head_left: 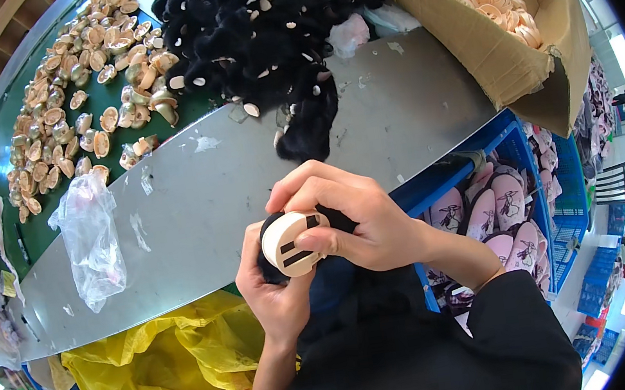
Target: The person assembles slippers by inserting beige plastic footbeds into black fuzzy slipper uppers. They repeatedly pick up a footbed from a cardboard box, press it into the upper, and place the completed slipper on the table. The process continues throughout the clip.
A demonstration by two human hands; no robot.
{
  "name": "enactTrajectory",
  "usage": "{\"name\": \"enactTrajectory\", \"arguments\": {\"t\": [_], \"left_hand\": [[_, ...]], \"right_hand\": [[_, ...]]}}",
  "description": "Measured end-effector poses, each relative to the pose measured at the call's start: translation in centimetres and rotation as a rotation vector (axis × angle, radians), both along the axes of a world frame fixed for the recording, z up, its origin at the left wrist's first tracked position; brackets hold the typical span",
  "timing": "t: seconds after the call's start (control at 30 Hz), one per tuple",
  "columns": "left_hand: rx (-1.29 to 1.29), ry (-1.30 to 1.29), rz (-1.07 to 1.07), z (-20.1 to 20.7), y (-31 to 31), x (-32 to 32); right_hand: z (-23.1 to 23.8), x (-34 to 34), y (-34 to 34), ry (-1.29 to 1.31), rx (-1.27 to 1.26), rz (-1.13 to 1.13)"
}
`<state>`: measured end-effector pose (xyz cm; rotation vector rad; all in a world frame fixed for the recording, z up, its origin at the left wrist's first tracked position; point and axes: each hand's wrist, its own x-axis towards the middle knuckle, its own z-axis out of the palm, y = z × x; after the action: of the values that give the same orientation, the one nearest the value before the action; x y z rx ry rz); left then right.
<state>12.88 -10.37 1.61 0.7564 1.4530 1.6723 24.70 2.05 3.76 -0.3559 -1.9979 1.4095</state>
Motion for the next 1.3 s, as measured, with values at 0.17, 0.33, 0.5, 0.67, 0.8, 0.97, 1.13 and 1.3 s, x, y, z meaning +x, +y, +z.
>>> {"name": "enactTrajectory", "arguments": {"t": [0.17, 0.33, 0.5, 0.67, 0.8, 0.97, 1.13, 1.3], "left_hand": [[0.005, 0.390, -0.038, -0.5, 0.6, -0.9], [-0.033, 0.558, -0.042, -0.3, -0.1, -0.9], [-0.043, 0.487, 0.109, 0.0, 0.1, 0.3], [0.009, 0.439, 0.152, -0.2, -1.2, -0.1], [0.046, 0.468, 0.112, 0.0, -1.3, 0.1], [-0.029, 0.381, 0.162, 0.1, -0.8, 0.7], [0.088, 0.166, 0.313, -0.5, 1.5, 0.8], [-0.010, -0.177, 0.068, -1.2, -0.5, -0.4]], "right_hand": [[-1.0, 0.6, 0.2, -0.036, 0.040, -0.062], [-1.1, -0.2, 0.2, 0.004, 0.127, -0.114], [-0.1, -2.4, 0.9, 0.103, 0.409, -0.187], [0.5, -3.8, 0.3, 0.191, 0.250, -0.147], [-0.7, -4.0, -0.2, 0.265, 0.058, -0.116], [-1.6, -3.7, -0.8, 0.249, -0.360, -0.080], [-2.7, -2.7, -0.3, 0.112, -0.161, -0.163], [-4.0, -1.6, -0.3, 0.075, 0.141, -0.270]]}}
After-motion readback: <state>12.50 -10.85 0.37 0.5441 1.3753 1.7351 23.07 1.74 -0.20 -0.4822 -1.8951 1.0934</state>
